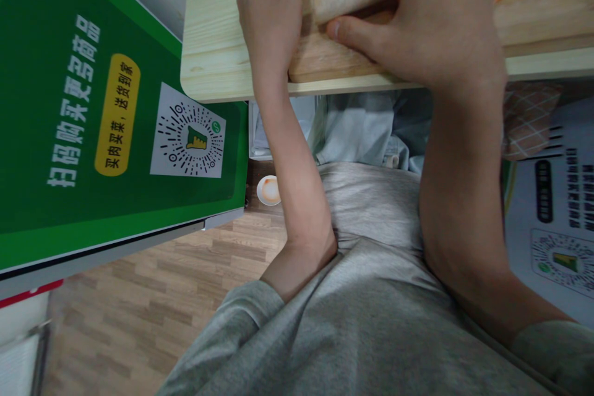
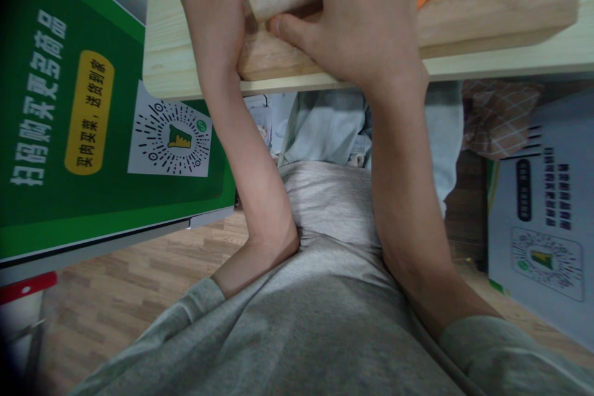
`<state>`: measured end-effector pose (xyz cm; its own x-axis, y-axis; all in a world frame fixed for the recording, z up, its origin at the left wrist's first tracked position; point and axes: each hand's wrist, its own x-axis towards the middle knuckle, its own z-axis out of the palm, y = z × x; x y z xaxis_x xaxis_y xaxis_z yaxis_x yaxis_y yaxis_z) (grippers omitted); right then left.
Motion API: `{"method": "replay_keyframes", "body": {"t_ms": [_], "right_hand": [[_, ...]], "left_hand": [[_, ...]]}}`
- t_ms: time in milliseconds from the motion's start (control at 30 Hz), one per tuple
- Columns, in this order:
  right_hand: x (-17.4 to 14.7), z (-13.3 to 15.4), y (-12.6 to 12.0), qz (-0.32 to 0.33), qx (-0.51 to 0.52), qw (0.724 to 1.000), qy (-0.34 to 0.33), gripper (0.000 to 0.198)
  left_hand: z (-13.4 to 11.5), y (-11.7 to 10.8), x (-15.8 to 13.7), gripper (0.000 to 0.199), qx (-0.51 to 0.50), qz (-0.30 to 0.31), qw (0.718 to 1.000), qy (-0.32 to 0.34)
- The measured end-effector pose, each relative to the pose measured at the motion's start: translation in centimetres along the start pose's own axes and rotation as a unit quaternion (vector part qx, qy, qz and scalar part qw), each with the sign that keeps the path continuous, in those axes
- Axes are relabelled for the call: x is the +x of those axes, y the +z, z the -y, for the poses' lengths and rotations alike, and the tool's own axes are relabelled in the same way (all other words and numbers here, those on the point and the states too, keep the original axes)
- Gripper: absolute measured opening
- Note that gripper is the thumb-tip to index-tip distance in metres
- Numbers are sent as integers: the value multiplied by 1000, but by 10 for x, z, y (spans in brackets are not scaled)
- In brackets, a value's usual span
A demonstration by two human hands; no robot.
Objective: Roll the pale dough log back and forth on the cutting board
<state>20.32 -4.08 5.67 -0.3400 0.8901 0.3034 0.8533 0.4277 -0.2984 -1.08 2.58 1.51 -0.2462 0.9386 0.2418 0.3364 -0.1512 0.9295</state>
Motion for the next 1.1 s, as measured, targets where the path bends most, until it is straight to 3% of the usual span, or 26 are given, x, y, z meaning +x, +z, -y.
{"method": "replay_keyframes", "body": {"t_ms": [233,667,933,1100], "right_hand": [[-1,1,0,-5,7,1000,0,61],[2,2,-2,25,2,1000,9,61],[1,2,-2,23,9,1000,13,64],[-1,3,-4,37,12,999,22,66]], "left_hand": [[-10,5,-7,38,35,-25,999,-21],[13,-3,6,40,21,-13,1000,-1],[8,-2,8,37,31,-10,999,-32],[25,-2,12,24,-11,-14,1000,11]]}}
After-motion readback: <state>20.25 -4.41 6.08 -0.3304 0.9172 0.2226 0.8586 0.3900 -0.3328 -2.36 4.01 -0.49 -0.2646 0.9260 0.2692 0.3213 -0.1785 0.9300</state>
